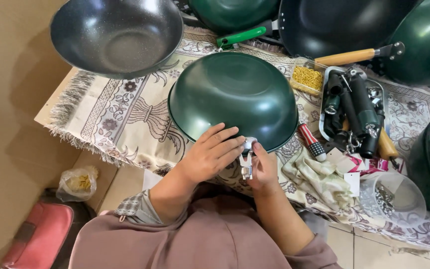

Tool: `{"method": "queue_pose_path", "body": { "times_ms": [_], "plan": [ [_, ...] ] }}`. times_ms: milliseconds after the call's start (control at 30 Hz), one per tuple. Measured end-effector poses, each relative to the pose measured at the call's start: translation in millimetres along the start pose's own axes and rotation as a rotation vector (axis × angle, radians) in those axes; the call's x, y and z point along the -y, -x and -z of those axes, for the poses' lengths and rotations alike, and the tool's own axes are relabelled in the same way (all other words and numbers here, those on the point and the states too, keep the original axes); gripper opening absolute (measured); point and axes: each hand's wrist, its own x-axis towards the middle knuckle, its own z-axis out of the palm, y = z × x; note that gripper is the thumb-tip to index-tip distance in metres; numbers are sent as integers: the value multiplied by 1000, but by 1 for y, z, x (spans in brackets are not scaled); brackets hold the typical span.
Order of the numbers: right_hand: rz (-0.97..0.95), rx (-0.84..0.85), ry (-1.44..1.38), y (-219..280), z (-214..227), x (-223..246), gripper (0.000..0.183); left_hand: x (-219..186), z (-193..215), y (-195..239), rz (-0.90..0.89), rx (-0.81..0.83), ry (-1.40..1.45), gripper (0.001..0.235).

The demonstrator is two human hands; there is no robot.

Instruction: Attaching a metal handle bracket to a wok using screws and a screwdriver

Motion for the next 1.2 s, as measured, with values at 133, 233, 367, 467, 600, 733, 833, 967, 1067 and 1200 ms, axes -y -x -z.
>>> {"method": "queue_pose_path", "body": {
  "times_ms": [133,233,367,467,600,733,833,967,1067,1200],
  "plan": [
    [-5,-25,-31,15,-54,45,30,-12,4,2,-4,15,2,14],
    [-74,-151,-141,17,-54,51,28,-29,3,33,31,-9,176,19],
    [-105,-328,-142,21,-51,56,10,-62,-9,83,457,84,588,15],
    [-199,-499,-162,21,-62,67,27,-69,-32,117,983,118,901,26],
    [-169,-546,-106,29,-41,50,32,-60,-55,102,1513,-48,1270,77],
    [-121,-534,-120,23,-138,114,38,-62,-89,114,1515,-173,1252,63],
    [-132,-516,-117,24,-108,96,33,-72,-101,115,1626,-157,1210,66],
    [-115,-411,-131,18,-90,93,32,-60,-98,91,1671,-146,1131,65],
    [-110,-316,-68,10,-58,84,23,-54,-94,62,1656,-156,1118,64],
    [-91,-89,145,1,-25,85,12,-42,-88,40,1731,-239,1135,67]
  ]
}}
